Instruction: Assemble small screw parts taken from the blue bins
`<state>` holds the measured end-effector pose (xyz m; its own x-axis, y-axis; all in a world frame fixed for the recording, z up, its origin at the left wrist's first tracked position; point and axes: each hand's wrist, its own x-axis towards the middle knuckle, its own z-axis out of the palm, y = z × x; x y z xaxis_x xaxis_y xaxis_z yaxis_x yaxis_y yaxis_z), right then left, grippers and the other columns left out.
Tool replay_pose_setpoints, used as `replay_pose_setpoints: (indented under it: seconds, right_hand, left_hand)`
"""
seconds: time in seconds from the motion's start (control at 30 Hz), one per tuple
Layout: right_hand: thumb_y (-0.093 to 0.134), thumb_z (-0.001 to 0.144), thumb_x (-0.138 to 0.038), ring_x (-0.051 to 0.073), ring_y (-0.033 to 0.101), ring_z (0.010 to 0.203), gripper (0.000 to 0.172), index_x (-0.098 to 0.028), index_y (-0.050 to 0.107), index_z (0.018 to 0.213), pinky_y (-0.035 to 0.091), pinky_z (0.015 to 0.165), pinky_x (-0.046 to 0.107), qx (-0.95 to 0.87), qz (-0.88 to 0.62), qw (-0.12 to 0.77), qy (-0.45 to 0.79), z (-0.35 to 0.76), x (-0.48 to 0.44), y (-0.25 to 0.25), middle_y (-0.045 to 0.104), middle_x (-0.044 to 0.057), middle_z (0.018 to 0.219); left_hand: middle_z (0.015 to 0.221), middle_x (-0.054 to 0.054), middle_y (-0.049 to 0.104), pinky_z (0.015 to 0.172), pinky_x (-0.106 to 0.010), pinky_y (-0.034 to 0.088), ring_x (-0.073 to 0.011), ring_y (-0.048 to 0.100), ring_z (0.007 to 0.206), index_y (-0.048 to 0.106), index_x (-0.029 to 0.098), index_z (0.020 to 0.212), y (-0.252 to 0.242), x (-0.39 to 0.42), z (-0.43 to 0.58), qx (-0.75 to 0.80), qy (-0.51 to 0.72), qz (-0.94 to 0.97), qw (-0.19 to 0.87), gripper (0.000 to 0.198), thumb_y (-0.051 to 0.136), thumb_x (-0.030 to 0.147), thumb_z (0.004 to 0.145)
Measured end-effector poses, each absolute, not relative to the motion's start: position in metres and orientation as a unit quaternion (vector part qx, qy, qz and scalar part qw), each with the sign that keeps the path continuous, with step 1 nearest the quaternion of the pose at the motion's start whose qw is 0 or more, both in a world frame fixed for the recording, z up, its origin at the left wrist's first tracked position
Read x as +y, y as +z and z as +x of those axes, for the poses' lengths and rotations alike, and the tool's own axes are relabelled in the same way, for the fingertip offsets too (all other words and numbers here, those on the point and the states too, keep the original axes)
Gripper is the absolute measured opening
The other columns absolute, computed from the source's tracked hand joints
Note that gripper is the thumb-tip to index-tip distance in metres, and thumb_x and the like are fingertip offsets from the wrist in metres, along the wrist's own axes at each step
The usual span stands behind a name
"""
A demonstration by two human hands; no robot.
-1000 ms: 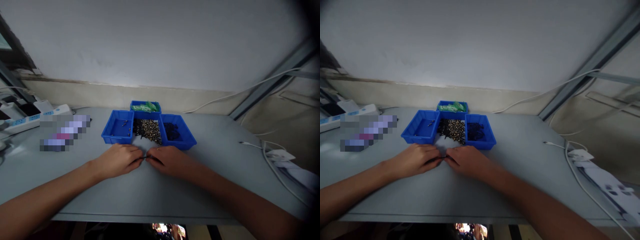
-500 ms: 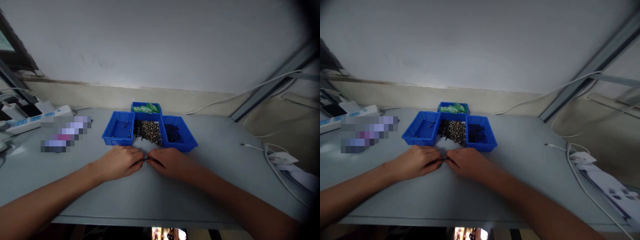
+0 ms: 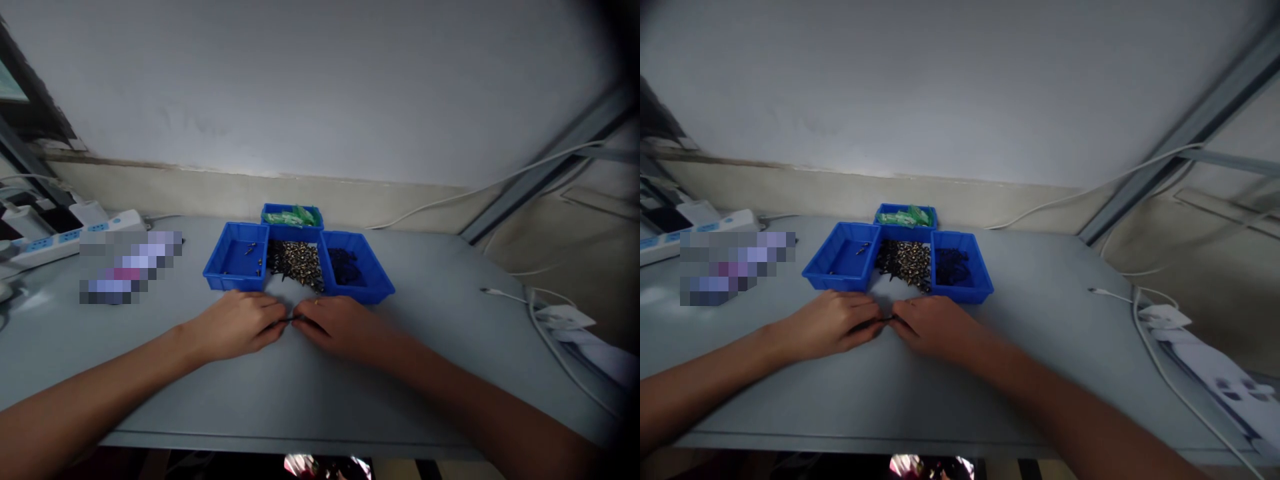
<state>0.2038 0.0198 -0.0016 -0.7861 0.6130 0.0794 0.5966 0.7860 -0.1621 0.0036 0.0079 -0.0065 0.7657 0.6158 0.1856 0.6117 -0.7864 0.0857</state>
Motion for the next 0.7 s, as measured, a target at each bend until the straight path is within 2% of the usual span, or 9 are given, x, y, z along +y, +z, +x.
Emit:
replay_pose_setpoints:
  seconds: [0.7]
  right_hand:
    - [0.037,0.086,-0.028,0.013,0.052,0.068,0.020,-0.018,0.051,0.077,0.036,0.061,0.026,-0.942,-0.324,0.072,0.058,0.2048,0.0219,-0.0049,0.057,0.002,0.074]
  left_hand:
    - [0.071,0.001,0.058,0.053,-0.024,0.033,-0.0119,0.054,0.062,0.051,0.018,0.076,-0.0037,0.0068,0.0031,0.352,0.104,0.930,0.003,0.017,0.041,0.027,0.085]
